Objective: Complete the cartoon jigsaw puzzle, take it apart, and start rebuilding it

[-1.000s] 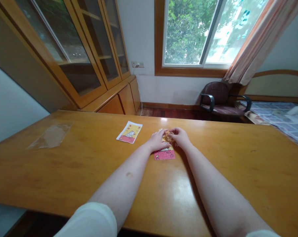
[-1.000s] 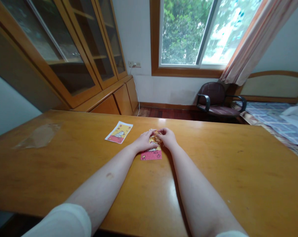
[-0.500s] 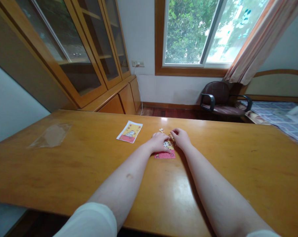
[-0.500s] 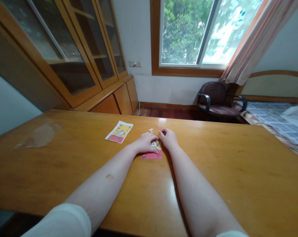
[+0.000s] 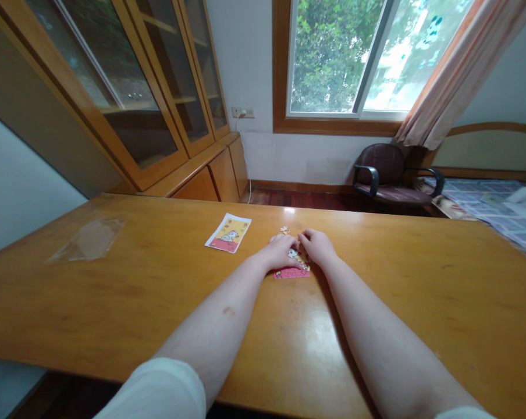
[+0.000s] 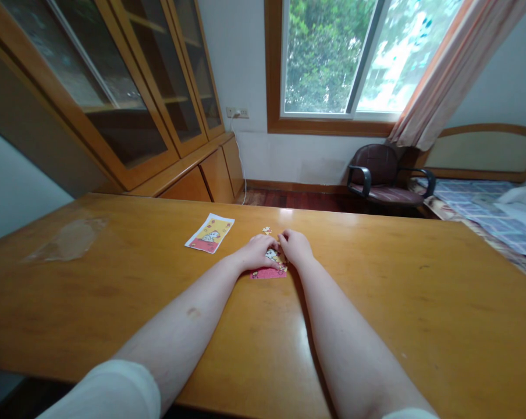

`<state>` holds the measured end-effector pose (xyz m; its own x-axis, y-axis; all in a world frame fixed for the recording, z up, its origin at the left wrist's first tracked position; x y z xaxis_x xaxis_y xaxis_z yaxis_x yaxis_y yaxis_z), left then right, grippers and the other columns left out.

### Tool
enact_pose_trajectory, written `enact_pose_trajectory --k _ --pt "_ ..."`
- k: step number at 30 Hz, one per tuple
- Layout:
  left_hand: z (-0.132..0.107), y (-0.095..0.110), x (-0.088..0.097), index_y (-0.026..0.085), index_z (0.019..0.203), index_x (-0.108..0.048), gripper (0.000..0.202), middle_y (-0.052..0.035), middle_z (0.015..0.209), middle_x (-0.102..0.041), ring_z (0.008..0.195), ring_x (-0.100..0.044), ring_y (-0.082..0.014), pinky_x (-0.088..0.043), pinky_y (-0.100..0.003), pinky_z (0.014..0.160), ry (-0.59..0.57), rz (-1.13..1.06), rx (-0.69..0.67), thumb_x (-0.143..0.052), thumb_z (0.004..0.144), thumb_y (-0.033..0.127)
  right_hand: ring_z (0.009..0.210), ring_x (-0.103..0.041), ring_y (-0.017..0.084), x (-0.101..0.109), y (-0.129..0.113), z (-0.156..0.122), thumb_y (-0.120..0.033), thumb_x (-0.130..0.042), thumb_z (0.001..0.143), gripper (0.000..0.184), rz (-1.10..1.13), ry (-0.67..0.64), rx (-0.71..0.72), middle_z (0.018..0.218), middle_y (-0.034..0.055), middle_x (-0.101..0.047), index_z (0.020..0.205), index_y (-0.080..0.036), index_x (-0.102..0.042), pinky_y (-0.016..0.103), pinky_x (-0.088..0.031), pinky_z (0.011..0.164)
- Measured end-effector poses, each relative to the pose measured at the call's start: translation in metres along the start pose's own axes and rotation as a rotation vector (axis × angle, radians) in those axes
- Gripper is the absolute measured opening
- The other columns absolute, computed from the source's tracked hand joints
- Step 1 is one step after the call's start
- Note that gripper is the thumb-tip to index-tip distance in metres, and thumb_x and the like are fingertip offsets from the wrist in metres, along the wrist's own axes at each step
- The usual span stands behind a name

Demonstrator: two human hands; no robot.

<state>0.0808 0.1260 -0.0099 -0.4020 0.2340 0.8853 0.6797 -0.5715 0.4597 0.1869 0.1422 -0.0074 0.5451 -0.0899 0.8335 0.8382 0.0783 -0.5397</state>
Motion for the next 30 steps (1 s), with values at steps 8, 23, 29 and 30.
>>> enact_pose_trajectory --k 8,23,29,30 --pt "0.001 -0.011 0.000 0.021 0.097 -0.054 0.066 -0.0070 0.103 -0.059 0.101 -0.054 -0.0283 -0.042 -0.039 0.089 0.109 0.004 0.028 -0.081 0.049 0.057 0.074 -0.059 0.017 -0.008 -0.009 -0.002 -0.028 -0.049 0.082 0.018 -0.002 -0.073 0.064 0.081 0.0047 -0.069 0.080 -0.020 -0.065 0.024 -0.036 0.062" --pt "-0.003 -0.010 0.006 0.025 0.107 -0.053 0.073 -0.0084 0.117 -0.058 0.113 -0.051 -0.0312 -0.039 -0.043 0.095 0.058 0.030 0.144 -0.081 0.047 0.056 0.080 -0.059 0.017 -0.011 -0.018 -0.005 -0.022 -0.050 0.080 0.018 -0.059 -0.127 0.116 0.088 0.0045 -0.069 0.090 -0.020 -0.064 0.025 -0.038 0.069" --pt "-0.003 -0.008 0.006 0.024 0.104 -0.055 0.072 -0.0072 0.113 -0.059 0.109 -0.053 -0.0301 -0.041 -0.041 0.091 0.060 -0.012 0.105 -0.082 0.045 0.054 0.079 -0.058 0.019 -0.016 -0.022 -0.007 -0.024 -0.055 0.074 0.015 -0.164 -0.164 0.155 0.083 0.0055 -0.067 0.086 -0.019 -0.061 0.026 -0.035 0.067" --pt "-0.003 -0.007 0.005 0.024 0.104 -0.056 0.073 -0.0071 0.112 -0.059 0.108 -0.053 -0.0300 -0.042 -0.041 0.091 0.064 -0.016 0.090 -0.082 0.044 0.054 0.079 -0.058 0.020 -0.017 -0.022 -0.007 -0.025 -0.055 0.074 0.014 -0.178 -0.167 0.158 0.082 0.0056 -0.066 0.086 -0.019 -0.061 0.026 -0.034 0.066"
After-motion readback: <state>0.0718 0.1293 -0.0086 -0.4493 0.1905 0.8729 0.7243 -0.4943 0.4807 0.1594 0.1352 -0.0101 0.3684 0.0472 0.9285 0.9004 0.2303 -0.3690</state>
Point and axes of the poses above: each hand's wrist, its own z-axis towards the middle knuckle, its own x-axis out of the back of the hand, y = z × x, the point moved 9 cm from there along z, towards the middle knuckle
